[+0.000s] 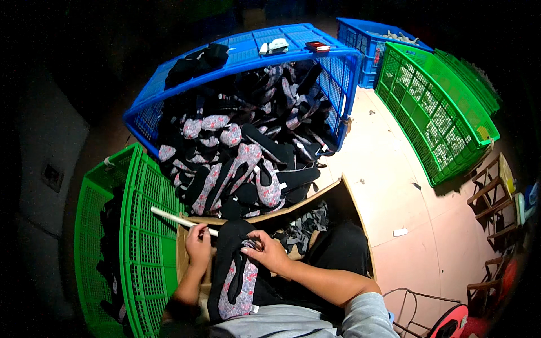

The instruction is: The person sits on the floor and repairs a floral-patterned slipper by hand. They use a white cylindrical tool to press and shape the sole, then stitch the sole to the upper using a needle and thread. The person handles the slipper repeatedly, turning it over to work on different sections.

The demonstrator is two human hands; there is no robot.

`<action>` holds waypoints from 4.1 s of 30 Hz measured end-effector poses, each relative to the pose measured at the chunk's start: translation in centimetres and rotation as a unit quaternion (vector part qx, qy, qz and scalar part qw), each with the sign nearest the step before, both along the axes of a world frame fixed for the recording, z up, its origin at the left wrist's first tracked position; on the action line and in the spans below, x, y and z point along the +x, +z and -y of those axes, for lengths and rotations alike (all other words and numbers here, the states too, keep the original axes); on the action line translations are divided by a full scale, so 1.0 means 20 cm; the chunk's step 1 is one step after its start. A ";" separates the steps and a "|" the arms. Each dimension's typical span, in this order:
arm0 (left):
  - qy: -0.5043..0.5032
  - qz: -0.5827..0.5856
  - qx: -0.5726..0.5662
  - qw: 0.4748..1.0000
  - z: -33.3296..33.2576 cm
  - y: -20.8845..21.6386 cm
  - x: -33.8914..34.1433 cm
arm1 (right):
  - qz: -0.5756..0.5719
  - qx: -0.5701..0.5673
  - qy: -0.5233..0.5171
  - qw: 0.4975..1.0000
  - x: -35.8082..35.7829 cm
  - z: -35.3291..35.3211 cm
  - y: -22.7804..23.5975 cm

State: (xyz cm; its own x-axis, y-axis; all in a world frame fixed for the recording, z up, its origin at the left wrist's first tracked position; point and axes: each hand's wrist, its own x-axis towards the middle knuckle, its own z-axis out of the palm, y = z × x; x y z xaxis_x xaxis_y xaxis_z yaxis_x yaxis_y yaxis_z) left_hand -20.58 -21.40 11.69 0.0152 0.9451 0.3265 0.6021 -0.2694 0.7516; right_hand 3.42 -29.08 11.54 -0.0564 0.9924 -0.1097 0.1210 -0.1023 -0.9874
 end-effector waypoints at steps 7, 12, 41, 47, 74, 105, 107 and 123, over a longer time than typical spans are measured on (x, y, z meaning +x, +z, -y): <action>-0.227 -0.578 -0.001 0.783 -0.31 -0.59 -0.31 | -0.033 -0.064 0.016 0.997 0.04 0.00 0.07; -0.218 -0.646 -0.093 0.726 -0.44 -0.83 -0.41 | -0.004 -0.024 0.006 1.000 0.06 -0.01 0.01; -0.205 -0.583 0.180 0.766 -0.81 0.65 0.10 | 0.030 0.023 0.003 0.999 0.14 0.03 0.18; -0.171 -0.404 -0.080 0.895 -1.01 0.34 0.83 | 0.028 0.006 0.015 0.999 0.13 0.01 0.16; -0.115 -0.227 -0.233 0.939 -1.36 -0.29 1.63 | -0.107 -0.159 0.041 0.981 0.28 -0.10 0.19; -0.117 0.132 -0.337 0.925 -1.35 -0.39 1.85 | -0.172 -0.125 0.008 0.977 0.24 -0.10 0.09; -0.129 0.124 -0.304 0.936 -1.34 -0.39 1.85 | -0.176 -0.114 0.005 0.978 0.24 -0.10 0.08; -0.077 -0.120 -0.092 0.985 -1.35 -0.13 1.32 | -0.098 -0.057 -0.023 0.993 0.11 -0.10 0.06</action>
State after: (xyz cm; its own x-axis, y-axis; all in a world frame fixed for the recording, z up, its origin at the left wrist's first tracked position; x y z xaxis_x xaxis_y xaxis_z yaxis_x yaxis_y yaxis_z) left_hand 5.88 5.66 9.15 0.2199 0.9681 0.1201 0.7314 -0.2451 0.6364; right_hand 5.59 -27.11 12.66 -0.0427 0.9761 -0.2130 -0.0791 -0.2158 -0.9732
